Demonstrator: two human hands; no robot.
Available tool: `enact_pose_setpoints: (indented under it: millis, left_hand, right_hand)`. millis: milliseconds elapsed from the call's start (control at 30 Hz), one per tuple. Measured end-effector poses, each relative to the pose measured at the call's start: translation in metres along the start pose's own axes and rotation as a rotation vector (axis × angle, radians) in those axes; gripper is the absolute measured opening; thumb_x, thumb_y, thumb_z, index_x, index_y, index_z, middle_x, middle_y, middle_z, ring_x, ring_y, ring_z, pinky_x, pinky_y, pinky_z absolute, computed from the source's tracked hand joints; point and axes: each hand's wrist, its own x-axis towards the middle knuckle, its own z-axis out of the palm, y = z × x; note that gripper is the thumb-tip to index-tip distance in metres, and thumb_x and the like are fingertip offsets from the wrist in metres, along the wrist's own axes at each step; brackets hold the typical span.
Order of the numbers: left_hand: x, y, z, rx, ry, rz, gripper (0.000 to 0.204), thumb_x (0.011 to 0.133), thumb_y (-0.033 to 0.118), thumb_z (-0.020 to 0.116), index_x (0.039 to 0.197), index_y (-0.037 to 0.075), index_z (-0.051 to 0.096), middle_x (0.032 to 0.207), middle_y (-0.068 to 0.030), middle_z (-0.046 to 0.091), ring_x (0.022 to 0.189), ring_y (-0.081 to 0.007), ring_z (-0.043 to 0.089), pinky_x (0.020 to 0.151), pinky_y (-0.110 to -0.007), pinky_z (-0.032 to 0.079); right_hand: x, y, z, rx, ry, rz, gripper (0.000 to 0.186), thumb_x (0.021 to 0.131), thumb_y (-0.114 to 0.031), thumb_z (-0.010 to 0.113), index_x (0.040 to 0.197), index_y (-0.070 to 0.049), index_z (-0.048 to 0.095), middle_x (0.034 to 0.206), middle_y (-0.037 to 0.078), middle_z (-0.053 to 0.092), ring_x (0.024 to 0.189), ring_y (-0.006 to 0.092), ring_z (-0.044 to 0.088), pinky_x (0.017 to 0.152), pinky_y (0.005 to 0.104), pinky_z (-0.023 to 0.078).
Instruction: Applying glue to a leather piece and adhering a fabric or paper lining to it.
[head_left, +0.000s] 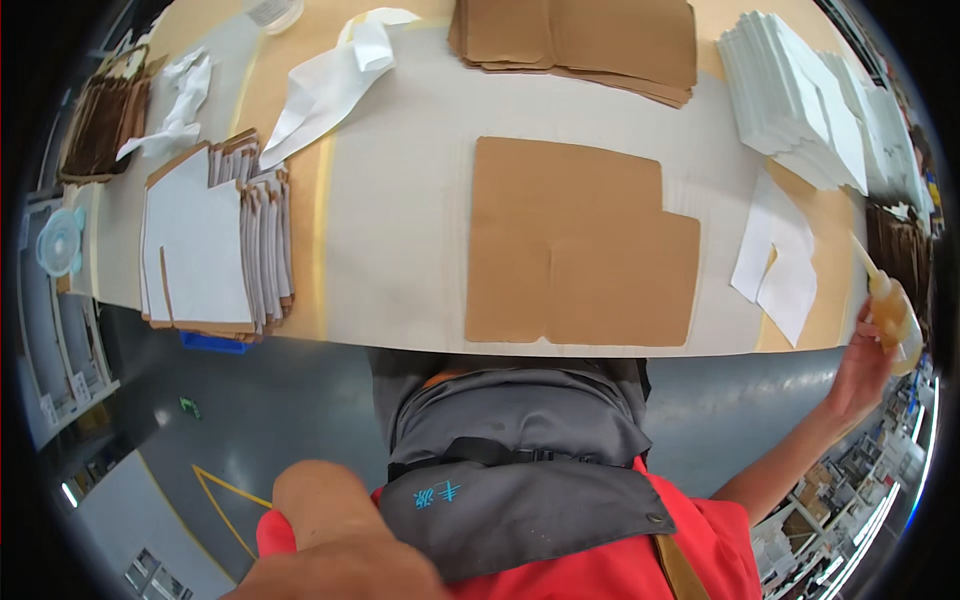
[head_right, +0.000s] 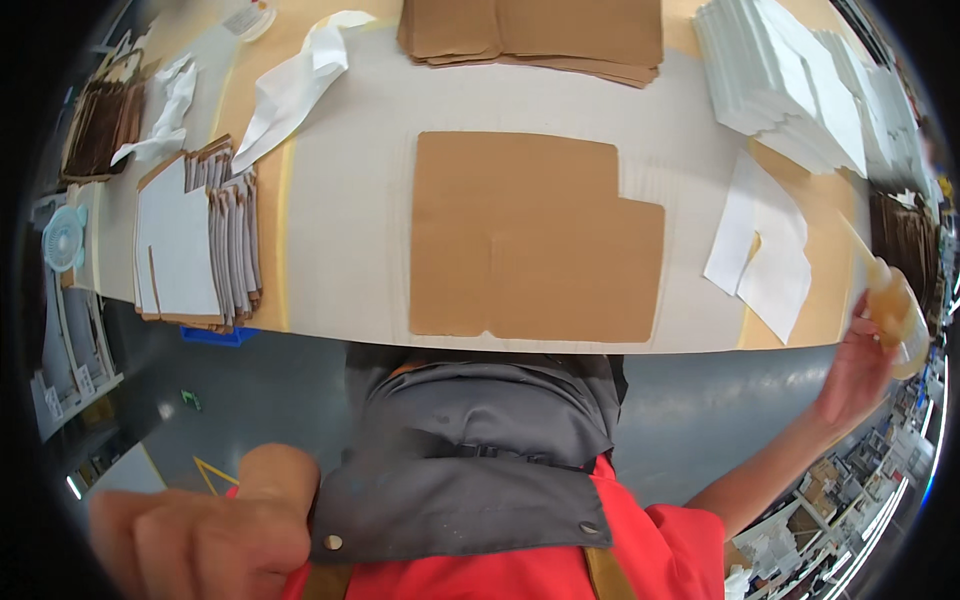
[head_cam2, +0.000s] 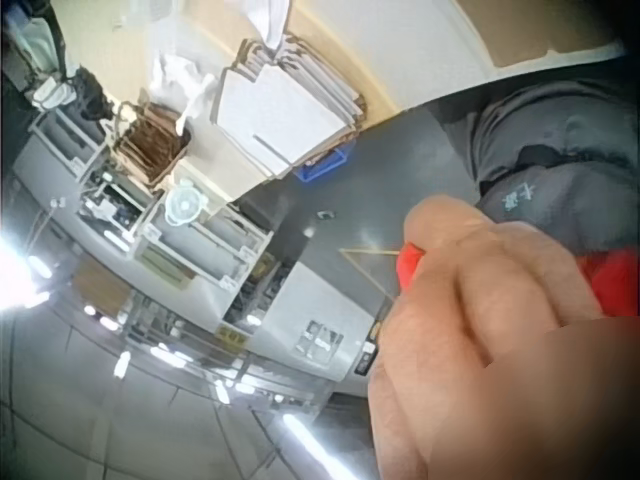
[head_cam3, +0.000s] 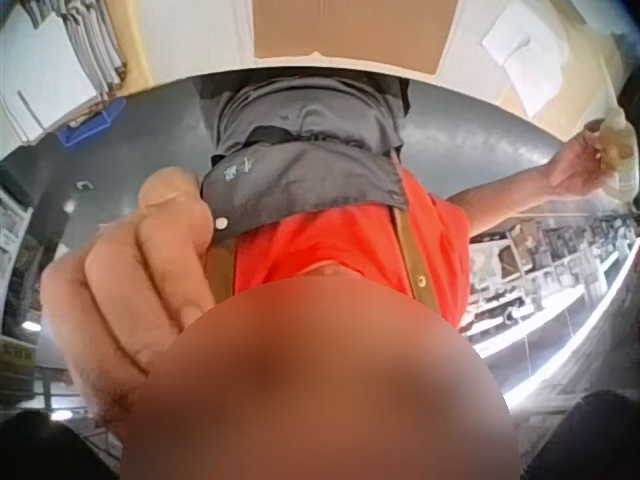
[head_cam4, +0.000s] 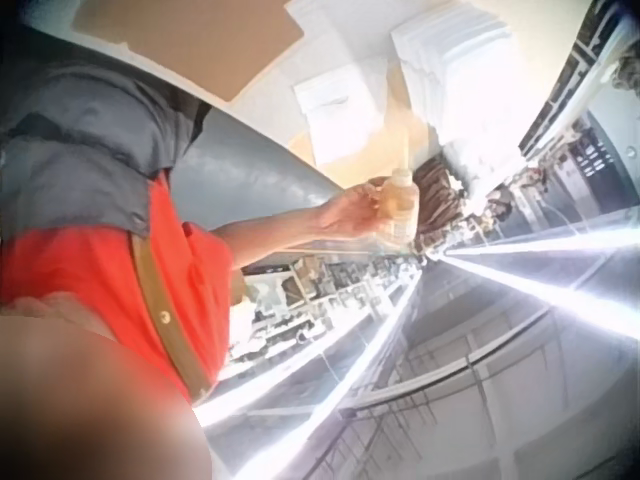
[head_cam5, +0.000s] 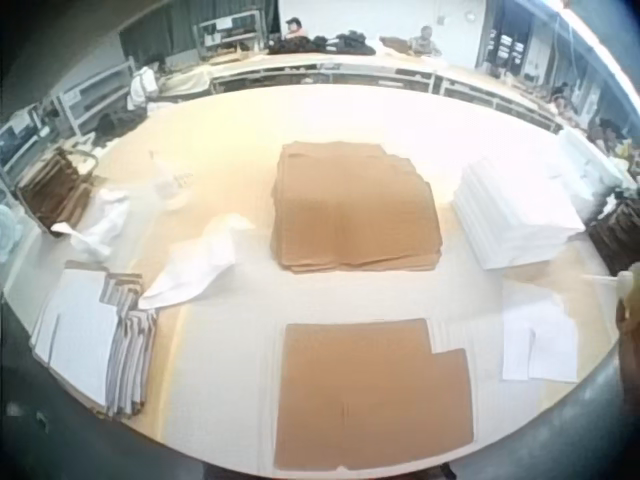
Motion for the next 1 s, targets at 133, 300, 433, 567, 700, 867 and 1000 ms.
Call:
enact_pose_setpoints:
  millis: [133, 300, 433, 567, 700, 867, 1000]
  left_hand:
    - [0.024, -0.07, 0.016, 0.372, 0.126, 1.166, 0.012, 0.095, 0.016, 0.067, 0.101, 0.023, 0.074, 0.106, 0.0129, 0.065, 0.103, -0.0021, 0.06, 0.099, -0.026, 0.043]
    - [0.015, -0.088, -0.035, 0.637, 0.676, 0.868, 0.012, 0.091, -0.003, 0.05, 0.094, 0.007, 0.056, 0.097, -0.0043, 0.054, 0.086, -0.0193, 0.054, 0.078, -0.035, 0.049]
    - [0.051, -0.132, -0.098, 1.342, 0.255, 0.438, 0.04, 0.077, -0.016, 0.057, 0.11, 0.004, 0.067, 0.118, -0.0124, 0.063, 0.111, -0.0299, 0.059, 0.095, -0.04, 0.046]
    - [0.073, -0.155, -0.122, 1.716, 0.063, 0.377, 0.04, 0.083, -0.004, 0.064, 0.121, 0.008, 0.067, 0.123, -0.0068, 0.062, 0.111, -0.0278, 0.056, 0.093, -0.038, 0.044]
    - [0.083, -0.165, -0.135, 1.726, 0.079, 0.309, 0.04, 0.085, 0.007, 0.069, 0.124, 0.011, 0.066, 0.128, -0.0019, 0.06, 0.115, -0.0243, 0.053, 0.094, -0.038, 0.04]
    - [0.086, -0.168, -0.144, 1.81, 0.102, 0.229, 0.042, 0.084, 0.022, 0.073, 0.124, 0.013, 0.065, 0.129, -0.0011, 0.059, 0.116, -0.0222, 0.051, 0.093, -0.036, 0.037]
    - [0.087, -0.169, -0.145, 1.785, 0.129, 0.211, 0.042, 0.084, 0.025, 0.074, 0.123, 0.014, 0.066, 0.128, -0.0007, 0.058, 0.116, -0.0223, 0.051, 0.093, -0.037, 0.036]
  right_hand:
    - [-0.03, 0.098, 0.088, 0.293, -0.162, 0.146, 0.077, 0.081, -0.02, 0.083, 0.145, -0.005, 0.044, 0.153, 0.015, 0.04, 0.134, 0.0401, 0.041, 0.09, 0.0369, 0.054]
    - [-0.063, 0.158, 0.154, 0.09, -0.05, 0.122, 0.083, 0.086, -0.044, 0.075, 0.15, -0.008, 0.036, 0.151, 0.017, 0.043, 0.13, 0.0321, 0.051, 0.089, 0.0406, 0.059]
    - [-0.064, 0.203, 0.185, -0.197, -0.113, 0.079, 0.091, 0.085, -0.055, 0.072, 0.153, -0.013, 0.03, 0.155, 0.018, 0.039, 0.133, 0.0288, 0.051, 0.091, 0.0435, 0.059]
    - [-0.065, 0.223, 0.203, -0.317, -0.124, 0.042, 0.094, 0.082, -0.057, 0.074, 0.154, -0.016, 0.029, 0.156, 0.017, 0.038, 0.138, 0.0272, 0.046, 0.107, 0.0449, 0.05]
    - [-0.065, 0.234, 0.227, -0.353, -0.19, 0.041, 0.104, 0.075, -0.06, 0.079, 0.154, -0.019, 0.026, 0.157, 0.016, 0.035, 0.142, 0.0268, 0.041, 0.114, 0.0473, 0.041]
    - [-0.059, 0.253, 0.244, -0.396, -0.197, 0.004, 0.123, 0.059, -0.063, 0.088, 0.151, -0.016, 0.021, 0.153, 0.018, 0.037, 0.141, 0.0312, 0.039, 0.116, 0.0533, 0.037]
    - [-0.044, 0.281, 0.229, -0.452, -0.596, -0.308, 0.119, 0.062, -0.07, 0.082, 0.15, -0.014, 0.024, 0.148, 0.018, 0.042, 0.138, 0.0345, 0.042, 0.112, 0.0594, 0.039]
